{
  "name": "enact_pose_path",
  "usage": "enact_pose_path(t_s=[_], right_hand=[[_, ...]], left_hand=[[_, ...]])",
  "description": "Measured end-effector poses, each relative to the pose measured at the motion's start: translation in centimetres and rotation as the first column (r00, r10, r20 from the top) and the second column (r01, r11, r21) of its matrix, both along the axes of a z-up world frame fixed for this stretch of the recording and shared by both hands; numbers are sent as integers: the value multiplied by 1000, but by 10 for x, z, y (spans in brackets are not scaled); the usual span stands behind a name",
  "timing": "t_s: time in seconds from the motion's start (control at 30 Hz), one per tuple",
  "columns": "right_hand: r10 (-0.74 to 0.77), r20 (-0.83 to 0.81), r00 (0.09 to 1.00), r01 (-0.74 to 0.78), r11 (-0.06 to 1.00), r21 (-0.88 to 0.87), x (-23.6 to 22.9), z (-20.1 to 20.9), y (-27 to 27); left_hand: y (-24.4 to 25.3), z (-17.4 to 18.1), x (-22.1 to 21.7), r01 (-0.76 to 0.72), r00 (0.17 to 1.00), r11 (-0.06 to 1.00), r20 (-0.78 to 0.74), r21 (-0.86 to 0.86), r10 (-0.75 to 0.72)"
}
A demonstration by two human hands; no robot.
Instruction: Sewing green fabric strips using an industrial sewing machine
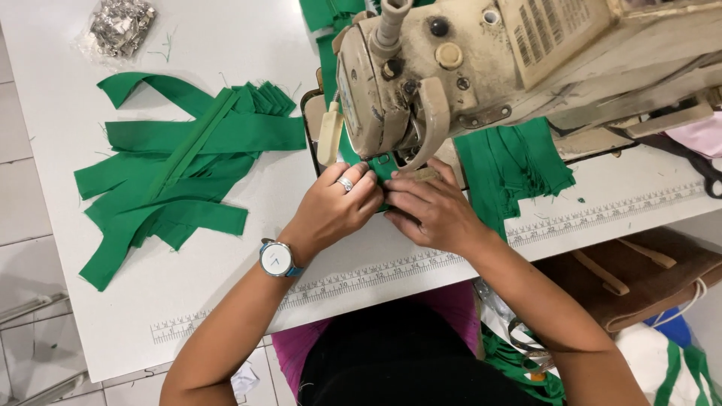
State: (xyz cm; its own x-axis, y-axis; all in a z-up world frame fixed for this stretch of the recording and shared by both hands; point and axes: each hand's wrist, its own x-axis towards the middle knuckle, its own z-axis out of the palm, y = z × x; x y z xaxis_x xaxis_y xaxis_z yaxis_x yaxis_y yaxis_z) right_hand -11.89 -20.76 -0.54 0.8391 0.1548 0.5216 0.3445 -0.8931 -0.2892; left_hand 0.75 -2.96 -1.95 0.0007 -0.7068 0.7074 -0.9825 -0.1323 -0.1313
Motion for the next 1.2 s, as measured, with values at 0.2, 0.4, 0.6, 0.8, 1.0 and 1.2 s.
enact_pose_path(t_s=[0.2,0.4,0.6,0.8,1.0,1.2], right_hand=[[-69,197,978,83,994,-67,9,18,0],[-81,247,966,120,982,-147,24,26,13],[-27,285,958,60,992,-109,26,29,12],[-44,320,946,68,996,-65,26,28,18],[-47,328,944,37,999,35,26,28,17],[-56,300,952,21,993,119,23,22,19]], left_hand=[[11,-3,6,5,995,999,-102,-50,-10],[14,-25,14,-13,975,996,-223,-83,-6],[15,-19,16,-2,979,994,-204,-114,-21],[14,-16,17,-24,976,996,-218,-84,5],[15,9,17,13,983,996,-183,-90,-30],[12,33,9,93,950,991,-290,-99,-118]])
